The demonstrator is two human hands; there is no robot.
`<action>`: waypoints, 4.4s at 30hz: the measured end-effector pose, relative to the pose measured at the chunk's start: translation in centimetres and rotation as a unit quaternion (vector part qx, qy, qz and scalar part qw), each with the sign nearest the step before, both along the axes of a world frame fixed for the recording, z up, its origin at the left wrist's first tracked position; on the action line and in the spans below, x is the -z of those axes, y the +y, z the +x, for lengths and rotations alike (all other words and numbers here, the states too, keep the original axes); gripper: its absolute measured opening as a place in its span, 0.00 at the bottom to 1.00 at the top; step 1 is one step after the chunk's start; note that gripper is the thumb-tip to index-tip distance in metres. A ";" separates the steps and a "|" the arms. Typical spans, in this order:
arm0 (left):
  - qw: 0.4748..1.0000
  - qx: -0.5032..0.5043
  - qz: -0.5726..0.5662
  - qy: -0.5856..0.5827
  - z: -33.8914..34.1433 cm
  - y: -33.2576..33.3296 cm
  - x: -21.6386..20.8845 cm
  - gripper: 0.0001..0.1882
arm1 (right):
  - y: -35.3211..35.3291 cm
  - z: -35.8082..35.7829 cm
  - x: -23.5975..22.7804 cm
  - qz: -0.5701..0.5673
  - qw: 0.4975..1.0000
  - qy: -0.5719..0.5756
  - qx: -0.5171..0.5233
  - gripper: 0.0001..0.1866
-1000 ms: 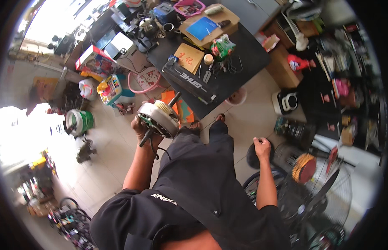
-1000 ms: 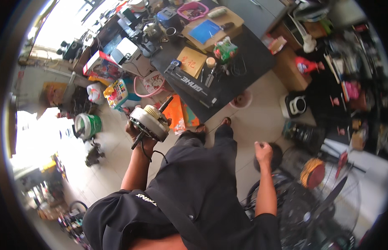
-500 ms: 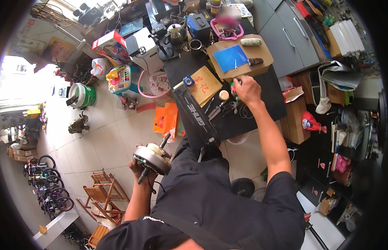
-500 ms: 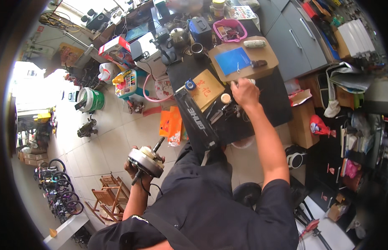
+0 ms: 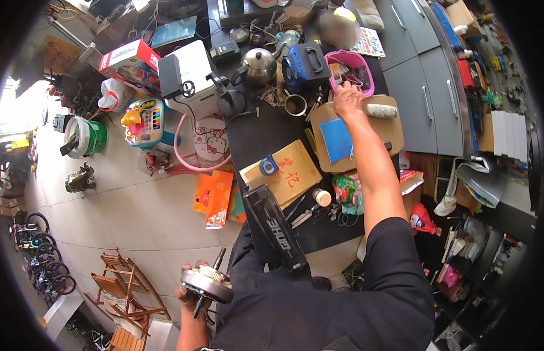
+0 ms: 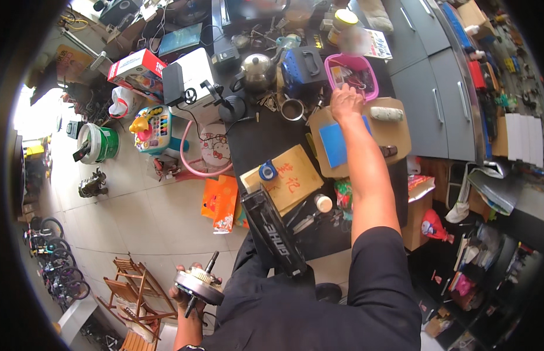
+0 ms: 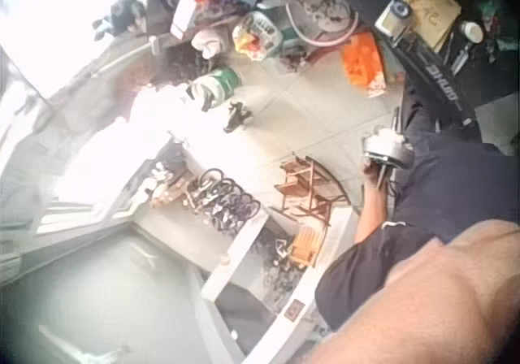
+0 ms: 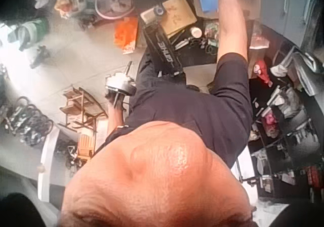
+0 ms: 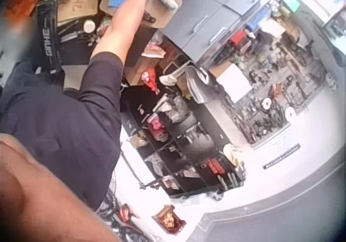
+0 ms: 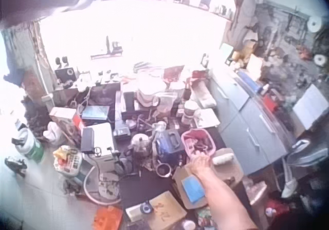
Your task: The person retrieves a small bottle of glue and applies it to the internal components of a disassembled motor held in the left hand. The person rotates the motor to access different areas while applying the glue.
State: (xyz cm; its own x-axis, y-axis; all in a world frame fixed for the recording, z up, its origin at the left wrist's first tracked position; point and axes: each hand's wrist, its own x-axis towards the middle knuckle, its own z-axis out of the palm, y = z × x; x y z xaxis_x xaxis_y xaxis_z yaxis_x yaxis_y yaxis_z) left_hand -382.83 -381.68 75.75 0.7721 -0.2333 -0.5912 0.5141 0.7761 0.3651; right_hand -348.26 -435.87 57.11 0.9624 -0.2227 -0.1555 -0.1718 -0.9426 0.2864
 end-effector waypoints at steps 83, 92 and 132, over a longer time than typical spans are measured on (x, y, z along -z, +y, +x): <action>0.948 0.266 -0.142 -0.106 -18.2 -10.6 -4.2 0.36 | -4.2 -56.7 -34.9 0.267 0.899 0.186 0.293 0.20; 0.943 0.294 -0.122 -0.099 -17.0 -9.9 -4.7 0.38 | -4.5 -60.6 -30.1 0.403 0.828 0.117 0.371 0.17; 0.926 0.243 -0.288 -0.005 -13.3 -12.4 -2.4 0.36 | 9.7 -61.2 -37.3 0.624 0.728 0.122 0.254 0.17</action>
